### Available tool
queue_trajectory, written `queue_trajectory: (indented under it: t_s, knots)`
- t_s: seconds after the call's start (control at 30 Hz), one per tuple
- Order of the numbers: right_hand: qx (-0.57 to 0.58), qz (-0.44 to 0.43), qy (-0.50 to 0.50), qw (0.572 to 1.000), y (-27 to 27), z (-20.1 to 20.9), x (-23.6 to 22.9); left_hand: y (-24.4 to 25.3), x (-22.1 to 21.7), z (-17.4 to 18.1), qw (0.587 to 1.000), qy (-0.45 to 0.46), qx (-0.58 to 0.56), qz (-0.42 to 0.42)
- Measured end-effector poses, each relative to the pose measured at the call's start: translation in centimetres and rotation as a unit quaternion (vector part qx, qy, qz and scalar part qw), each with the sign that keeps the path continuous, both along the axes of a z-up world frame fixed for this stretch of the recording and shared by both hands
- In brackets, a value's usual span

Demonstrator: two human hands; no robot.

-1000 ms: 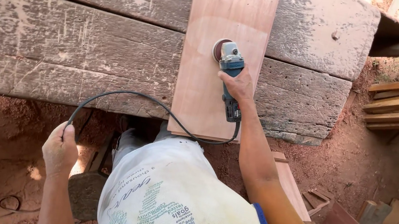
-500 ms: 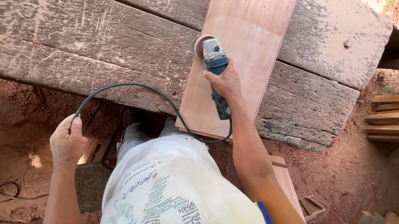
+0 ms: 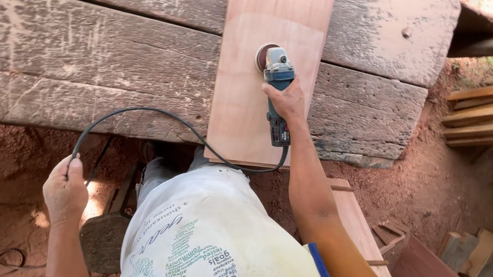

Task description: The person picks up a rectangular wooden plank and places it on a workbench. They then use a handheld electric sander to smooth the surface of the plank, moving the tool back and forth across the wood. The person also retrieves additional planks from a pile on the floor and places them on the bench.

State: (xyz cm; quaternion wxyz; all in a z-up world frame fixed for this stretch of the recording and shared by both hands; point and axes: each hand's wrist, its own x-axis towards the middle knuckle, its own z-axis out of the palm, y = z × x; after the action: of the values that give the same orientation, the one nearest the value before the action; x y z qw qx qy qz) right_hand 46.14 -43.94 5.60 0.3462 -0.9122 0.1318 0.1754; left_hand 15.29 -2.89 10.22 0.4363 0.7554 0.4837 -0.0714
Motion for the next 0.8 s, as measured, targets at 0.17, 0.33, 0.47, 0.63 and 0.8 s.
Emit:
queue_trajectory:
  t_s: [0.17, 0.33, 0.47, 0.63, 0.8]
  knots:
    - [-0.023, -0.041, -0.033, 0.998, -3.8, -0.2, 0.2, 0.4, -0.1, -1.0, 0.999, -0.031, 0.003, -0.014]
    - [-0.058, -0.094, -0.004, 0.994, -6.7, -0.4, 0.3, 0.5, 0.3, -1.6, 0.998, -0.052, 0.014, -0.028]
    - [-0.055, -0.108, -0.006, 0.993, -7.8, -0.1, 0.5, 0.4, 0.7, -1.9, 0.997, -0.063, 0.018, -0.038]
    - [-0.056, -0.142, -0.022, 0.988, -9.5, -0.2, 0.7, 0.4, 0.8, -1.5, 0.997, -0.064, 0.019, -0.050]
    - [0.020, -0.212, -0.053, 0.976, -9.2, 1.4, -0.3, 0.2, 0.8, -0.9, 0.998, -0.038, 0.018, -0.046]
